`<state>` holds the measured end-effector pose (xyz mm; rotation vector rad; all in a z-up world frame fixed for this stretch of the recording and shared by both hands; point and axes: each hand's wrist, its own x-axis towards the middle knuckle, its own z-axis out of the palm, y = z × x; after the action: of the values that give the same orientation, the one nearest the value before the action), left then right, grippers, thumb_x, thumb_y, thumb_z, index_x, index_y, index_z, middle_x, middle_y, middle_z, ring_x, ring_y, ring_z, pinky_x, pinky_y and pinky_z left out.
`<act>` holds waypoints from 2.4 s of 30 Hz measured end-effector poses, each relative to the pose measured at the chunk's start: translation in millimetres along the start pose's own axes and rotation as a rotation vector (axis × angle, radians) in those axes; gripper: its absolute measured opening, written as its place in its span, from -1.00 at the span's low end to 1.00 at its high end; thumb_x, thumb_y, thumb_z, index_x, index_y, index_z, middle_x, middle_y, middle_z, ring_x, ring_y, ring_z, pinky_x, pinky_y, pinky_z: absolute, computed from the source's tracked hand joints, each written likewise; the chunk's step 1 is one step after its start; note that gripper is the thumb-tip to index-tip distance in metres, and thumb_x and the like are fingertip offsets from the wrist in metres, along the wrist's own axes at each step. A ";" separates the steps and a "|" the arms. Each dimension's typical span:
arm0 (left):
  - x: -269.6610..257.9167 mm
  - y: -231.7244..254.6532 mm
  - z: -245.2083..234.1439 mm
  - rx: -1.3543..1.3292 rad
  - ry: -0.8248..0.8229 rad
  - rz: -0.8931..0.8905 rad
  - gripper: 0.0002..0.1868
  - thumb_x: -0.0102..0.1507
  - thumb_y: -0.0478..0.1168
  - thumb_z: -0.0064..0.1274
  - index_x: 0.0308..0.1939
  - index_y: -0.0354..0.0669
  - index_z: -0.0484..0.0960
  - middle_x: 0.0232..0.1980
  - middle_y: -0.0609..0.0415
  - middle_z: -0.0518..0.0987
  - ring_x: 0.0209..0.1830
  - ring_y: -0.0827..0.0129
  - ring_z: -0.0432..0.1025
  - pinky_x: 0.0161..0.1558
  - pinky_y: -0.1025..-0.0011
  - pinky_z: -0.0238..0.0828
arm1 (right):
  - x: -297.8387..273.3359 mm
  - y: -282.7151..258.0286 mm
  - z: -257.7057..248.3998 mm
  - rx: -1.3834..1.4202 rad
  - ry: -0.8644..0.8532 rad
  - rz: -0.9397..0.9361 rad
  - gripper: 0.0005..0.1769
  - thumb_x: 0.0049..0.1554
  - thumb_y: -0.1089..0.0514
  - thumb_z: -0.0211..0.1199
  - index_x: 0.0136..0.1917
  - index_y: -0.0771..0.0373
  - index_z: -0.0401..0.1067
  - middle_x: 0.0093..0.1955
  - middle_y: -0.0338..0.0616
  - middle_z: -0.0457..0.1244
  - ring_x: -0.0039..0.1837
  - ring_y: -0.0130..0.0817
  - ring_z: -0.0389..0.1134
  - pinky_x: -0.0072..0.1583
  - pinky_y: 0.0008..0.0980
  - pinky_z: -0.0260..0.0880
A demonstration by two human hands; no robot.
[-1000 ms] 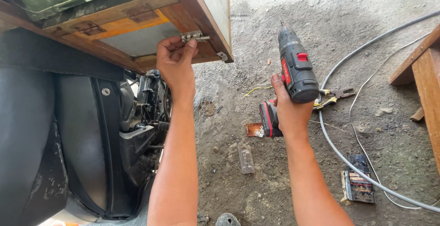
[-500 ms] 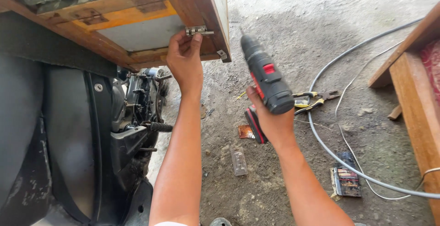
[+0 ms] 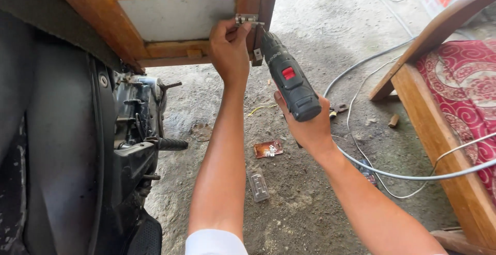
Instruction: Repairing a small wooden cabinet door by screwing in hinges using a power drill.
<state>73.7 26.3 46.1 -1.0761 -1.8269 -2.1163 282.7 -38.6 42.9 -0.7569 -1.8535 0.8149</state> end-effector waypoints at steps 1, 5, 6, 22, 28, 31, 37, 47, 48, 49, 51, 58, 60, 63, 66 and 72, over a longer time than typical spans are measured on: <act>0.3 3.6 -0.6 0.013 -0.009 0.016 -0.78 0.18 -0.16 0.35 -0.24 -0.22 0.69 -0.24 0.13 0.65 -0.30 0.42 0.57 -0.24 0.42 0.52 | -0.4 0.0 1.4 -0.040 0.006 0.052 -0.76 0.22 0.08 0.40 0.04 0.29 0.56 -0.27 -0.10 0.41 -0.21 -0.44 0.40 -0.12 -0.37 0.41; 2.4 8.4 -11.5 0.045 -0.055 0.030 -0.78 0.18 -0.15 0.35 -0.25 -0.21 0.70 -0.27 0.12 0.64 -0.33 0.41 0.55 -0.26 0.40 0.49 | -6.9 -4.2 9.4 -0.066 0.026 0.031 -0.75 0.22 0.06 0.39 0.02 0.30 0.55 -0.28 -0.15 0.41 -0.23 -0.48 0.38 -0.13 -0.37 0.39; 2.4 5.5 -12.5 0.040 -0.076 0.021 -0.78 0.20 -0.15 0.34 -0.27 -0.22 0.68 -0.26 0.13 0.64 -0.32 0.41 0.56 -0.26 0.40 0.49 | -9.4 -0.7 11.9 -0.063 0.075 -0.026 -0.74 0.24 0.05 0.37 0.05 0.29 0.54 -0.21 -0.17 0.42 -0.18 -0.52 0.41 -0.10 -0.39 0.42; 3.4 -12.6 -12.1 -0.010 -0.076 0.116 -0.76 0.24 -0.11 0.32 -0.18 -0.18 0.68 -0.27 0.16 0.65 -0.34 0.45 0.56 -0.29 0.45 0.50 | -19.0 6.8 15.3 -0.009 0.125 0.111 -0.67 0.22 -0.01 0.38 0.09 0.29 0.55 -0.11 -0.21 0.43 -0.07 -0.49 0.42 0.01 -0.40 0.43; 2.2 -19.1 -10.9 -0.020 -0.076 0.134 -0.81 0.26 -0.14 0.29 -0.19 -0.17 0.69 -0.23 0.16 0.66 -0.30 0.47 0.58 -0.27 0.48 0.54 | -23.2 8.9 9.8 -0.077 0.098 0.164 -0.66 0.22 -0.04 0.38 0.06 0.28 0.55 -0.16 -0.20 0.42 -0.11 -0.49 0.42 -0.03 -0.39 0.42; 1.8 -19.9 -15.6 -0.050 -0.097 0.163 -0.84 0.28 -0.16 0.27 -0.19 -0.16 0.69 -0.20 0.16 0.66 -0.28 0.47 0.59 -0.25 0.49 0.56 | -26.4 11.8 7.7 -0.032 0.111 0.107 -0.65 0.23 -0.04 0.37 0.09 0.29 0.55 -0.09 -0.21 0.44 -0.06 -0.50 0.45 0.01 -0.39 0.43; 6.4 -17.6 -9.9 0.008 -0.047 0.095 -0.84 0.24 -0.17 0.27 -0.27 -0.17 0.69 -0.28 0.16 0.67 -0.32 0.42 0.57 -0.24 0.41 0.51 | -29.8 14.5 4.2 -0.070 0.083 0.219 -0.68 0.22 -0.02 0.37 0.06 0.27 0.56 -0.17 -0.18 0.43 -0.12 -0.47 0.44 -0.04 -0.38 0.43; -29.6 -56.7 -12.7 0.197 0.113 0.305 -0.67 0.40 0.04 0.14 -0.01 -0.10 0.49 -0.03 0.08 0.51 -0.03 0.29 0.50 -0.07 0.37 0.50 | -33.0 18.6 -2.3 0.017 0.107 0.198 -0.67 0.24 0.03 0.37 0.13 0.32 0.49 -0.10 -0.19 0.37 -0.12 -0.46 0.33 -0.05 -0.36 0.38; -27.5 -63.6 -14.6 0.159 0.230 0.029 -0.56 0.38 0.17 0.09 -0.06 -0.14 0.48 -0.12 0.04 0.52 -0.15 0.24 0.49 -0.14 0.34 0.48 | -33.8 20.2 -3.4 -0.007 0.107 0.173 -0.68 0.25 0.04 0.38 0.12 0.32 0.49 -0.08 -0.19 0.38 -0.09 -0.46 0.35 -0.02 -0.37 0.39; -25.4 -70.6 -16.4 0.119 0.337 -0.251 -0.44 0.36 0.29 0.03 -0.12 -0.18 0.48 -0.22 0.01 0.53 -0.27 0.18 0.49 -0.21 0.30 0.47 | -34.6 21.9 -4.6 -0.030 0.106 0.148 -0.69 0.26 0.05 0.38 0.10 0.33 0.49 -0.07 -0.19 0.39 -0.06 -0.46 0.37 0.02 -0.38 0.40; -9.9 -78.6 -35.2 0.127 0.379 -0.489 -0.33 0.29 0.39 -0.03 -0.16 -0.22 0.50 -0.28 -0.01 0.56 -0.32 0.15 0.53 -0.28 0.26 0.50 | -37.7 27.1 -1.1 0.027 0.121 0.168 -0.67 0.24 0.03 0.39 0.10 0.33 0.49 -0.07 -0.20 0.39 -0.05 -0.48 0.38 0.02 -0.38 0.40; 16.9 -97.8 -56.1 0.323 0.233 -0.474 -0.15 0.14 0.55 -0.13 -0.53 -0.24 0.63 -0.43 -0.13 0.67 -0.41 0.04 0.58 -0.37 0.08 0.47 | -41.2 13.3 -2.3 0.005 0.088 0.232 -0.68 0.23 0.06 0.39 0.12 0.33 0.49 -0.09 -0.20 0.37 -0.12 -0.47 0.35 -0.05 -0.36 0.38; 21.1 -93.3 -61.1 0.360 0.186 -0.499 -0.15 0.15 0.55 -0.16 -0.51 -0.23 0.65 -0.40 -0.13 0.68 -0.39 0.06 0.59 -0.40 0.07 0.48 | -43.3 15.4 -1.7 0.051 0.085 0.213 -0.68 0.23 0.07 0.39 0.12 0.33 0.47 -0.09 -0.22 0.35 -0.14 -0.49 0.33 -0.08 -0.38 0.37; 25.2 -100.5 -68.1 0.433 0.126 -0.493 -0.14 0.17 0.55 -0.19 -0.50 -0.23 0.69 -0.36 -0.13 0.69 -0.37 0.08 0.60 -0.42 0.06 0.50 | -44.1 14.7 -0.8 0.079 0.084 0.251 -0.69 0.23 0.07 0.39 0.11 0.32 0.47 -0.12 -0.25 0.34 -0.18 -0.51 0.31 -0.14 -0.42 0.36; 25.9 -114.0 -67.1 0.453 0.049 -0.494 -0.11 0.23 0.53 -0.18 -0.54 -0.24 0.73 -0.38 -0.10 0.72 -0.40 0.12 0.61 -0.36 0.14 0.46 | -49.4 34.3 -0.3 0.015 0.116 0.206 -0.69 0.25 0.08 0.41 0.12 0.33 0.48 -0.11 -0.25 0.34 -0.16 -0.53 0.31 -0.10 -0.45 0.36; 24.5 -64.6 -75.3 -0.094 0.105 -0.629 -0.38 0.16 0.26 0.14 -0.46 -0.33 0.67 -0.49 -0.04 0.70 -0.56 0.35 0.62 -0.63 0.45 0.51 | -48.7 23.4 0.6 0.118 0.105 0.336 -0.67 0.19 0.04 0.40 0.10 0.29 0.48 -0.15 -0.31 0.33 -0.20 -0.58 0.28 -0.17 -0.48 0.32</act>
<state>-10.4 -17.9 8.4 -0.4080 -2.2407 -2.5380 303.6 -63.0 -0.5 -1.0316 -1.5916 1.0659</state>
